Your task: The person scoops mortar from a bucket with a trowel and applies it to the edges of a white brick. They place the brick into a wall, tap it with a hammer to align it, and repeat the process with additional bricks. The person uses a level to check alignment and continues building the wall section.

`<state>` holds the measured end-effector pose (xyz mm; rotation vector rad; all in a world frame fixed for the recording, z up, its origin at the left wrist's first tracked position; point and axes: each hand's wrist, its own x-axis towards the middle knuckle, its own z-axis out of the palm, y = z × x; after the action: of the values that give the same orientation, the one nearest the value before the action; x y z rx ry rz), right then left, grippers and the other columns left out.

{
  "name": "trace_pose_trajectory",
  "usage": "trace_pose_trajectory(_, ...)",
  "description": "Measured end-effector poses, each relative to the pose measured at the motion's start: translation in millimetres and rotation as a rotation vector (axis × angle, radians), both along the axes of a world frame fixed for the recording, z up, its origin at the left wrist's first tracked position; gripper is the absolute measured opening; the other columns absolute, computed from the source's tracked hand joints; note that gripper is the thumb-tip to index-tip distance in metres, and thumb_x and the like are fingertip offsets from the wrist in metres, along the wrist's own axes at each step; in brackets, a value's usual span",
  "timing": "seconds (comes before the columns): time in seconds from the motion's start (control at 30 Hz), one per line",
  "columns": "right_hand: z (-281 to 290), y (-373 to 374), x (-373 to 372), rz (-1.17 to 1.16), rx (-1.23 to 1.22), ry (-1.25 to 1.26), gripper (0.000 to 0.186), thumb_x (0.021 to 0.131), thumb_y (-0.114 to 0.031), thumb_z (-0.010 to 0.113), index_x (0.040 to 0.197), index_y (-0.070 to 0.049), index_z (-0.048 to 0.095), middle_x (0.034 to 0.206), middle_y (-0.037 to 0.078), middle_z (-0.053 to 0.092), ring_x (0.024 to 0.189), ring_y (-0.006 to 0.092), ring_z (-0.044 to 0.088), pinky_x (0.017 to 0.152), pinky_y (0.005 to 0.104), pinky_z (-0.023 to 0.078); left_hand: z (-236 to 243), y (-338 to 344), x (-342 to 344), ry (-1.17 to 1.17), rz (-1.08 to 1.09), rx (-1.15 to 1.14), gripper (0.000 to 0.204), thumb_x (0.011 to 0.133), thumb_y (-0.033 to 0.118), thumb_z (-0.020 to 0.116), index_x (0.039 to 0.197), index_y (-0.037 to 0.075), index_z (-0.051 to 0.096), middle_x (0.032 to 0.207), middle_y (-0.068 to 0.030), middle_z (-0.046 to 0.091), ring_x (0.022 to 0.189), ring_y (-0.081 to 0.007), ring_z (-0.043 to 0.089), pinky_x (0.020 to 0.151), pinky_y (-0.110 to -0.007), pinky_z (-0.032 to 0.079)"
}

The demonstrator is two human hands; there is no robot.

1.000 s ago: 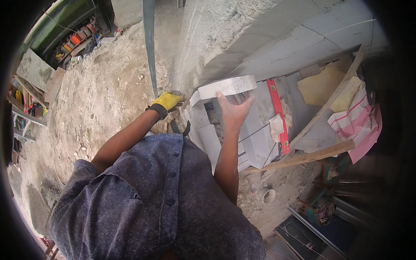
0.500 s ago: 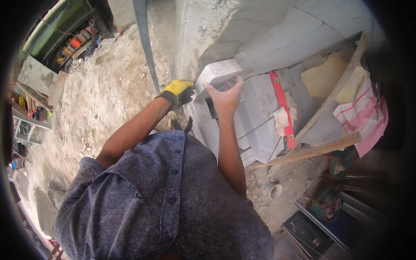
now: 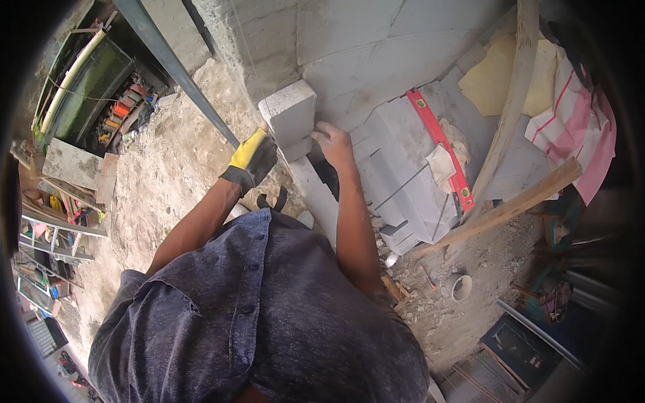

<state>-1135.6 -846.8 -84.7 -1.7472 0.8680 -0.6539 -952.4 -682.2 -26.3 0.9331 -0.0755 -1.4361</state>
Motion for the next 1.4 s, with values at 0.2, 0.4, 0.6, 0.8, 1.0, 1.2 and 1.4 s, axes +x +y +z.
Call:
trace_pose_trajectory(0.2, 31, 7, 18, 0.042, -0.201, 0.179, 0.029, 0.086, -0.028, 0.077, 0.1, -0.002, 0.072, 0.093, 0.023, 0.071, 0.09, 0.0437, 0.067, 0.077, 0.0454, 0.053, -1, 7, 3, -0.027, 0.061, -0.043, 0.033, 0.096, 0.047, 0.069, 0.092, 0.017, 0.056, 0.082, 0.0024, 0.05, 0.076, -0.0148, 0.047, 0.068, -0.032, 0.038)
trace_pose_trajectory(0.4, 29, 3, 19, 0.059, -0.256, 0.121, 0.027, 0.088, -0.028, 0.074, 0.093, -0.002, 0.069, 0.088, 0.025, 0.068, 0.085, 0.0466, 0.064, 0.072, 0.0495, 0.051, -9, 3, 8, -0.019, 0.07, -0.067, 0.034, 0.098, 0.044, 0.067, 0.108, 0.012, 0.061, 0.098, -0.0016, 0.062, 0.087, -0.0163, 0.057, 0.076, -0.031, 0.045)
trace_pose_trajectory(0.6, 19, -2, 16, 0.1, -0.292, 0.14, 0.02, 0.091, -0.022, 0.068, 0.092, -0.002, 0.069, 0.089, 0.025, 0.067, 0.086, 0.0479, 0.062, 0.073, 0.0506, 0.05, 8, -2, -6, 0.014, 0.121, -0.042, 0.026, 0.1, 0.04, 0.065, 0.1, 0.014, 0.063, 0.086, 0.0026, 0.061, 0.07, -0.0105, 0.055, 0.063, -0.026, 0.045)
trace_pose_trajectory(0.8, 19, -3, 16, 0.113, -0.307, 0.164, 0.021, 0.094, -0.021, 0.063, 0.102, -0.005, 0.073, 0.092, 0.021, 0.071, 0.089, 0.0443, 0.066, 0.075, 0.0469, 0.053, 18, 0, -13, 0.03, 0.126, -0.046, 0.029, 0.1, 0.044, 0.064, 0.098, 0.014, 0.063, 0.082, 0.002, 0.058, 0.073, -0.0133, 0.054, 0.068, -0.029, 0.045)
trace_pose_trajectory(1.0, 27, 6, 19, 0.092, -0.269, 0.164, 0.019, 0.094, -0.022, 0.064, 0.098, -0.006, 0.073, 0.091, 0.021, 0.07, 0.087, 0.0448, 0.066, 0.073, 0.0471, 0.053, -9, 8, 8, 0.083, 0.025, -0.071, 0.023, 0.105, 0.039, 0.054, 0.103, 0.017, 0.06, 0.097, 0.0004, 0.059, 0.09, -0.0169, 0.056, 0.084, -0.035, 0.046)
trace_pose_trajectory(1.2, 22, 1, 17, 0.081, -0.253, 0.15, 0.024, 0.092, -0.027, 0.067, 0.09, -0.003, 0.069, 0.089, 0.023, 0.068, 0.089, 0.0464, 0.063, 0.076, 0.052, 0.05, -17, 8, 10, 0.126, 0.035, -0.035, 0.027, 0.103, 0.044, 0.056, 0.105, 0.017, 0.059, 0.097, 0.0013, 0.058, 0.09, -0.0165, 0.054, 0.084, -0.036, 0.046)
trace_pose_trajectory(1.4, 25, -3, 16, 0.102, -0.31, 0.212, 0.024, 0.092, -0.026, 0.066, 0.091, -0.003, 0.069, 0.09, 0.023, 0.068, 0.09, 0.0459, 0.064, 0.077, 0.0515, 0.051, -18, 5, 13, 0.081, 0.008, -0.032, 0.032, 0.103, 0.047, 0.056, 0.105, 0.015, 0.058, 0.095, -0.0004, 0.056, 0.087, -0.0181, 0.053, 0.085, -0.036, 0.045)
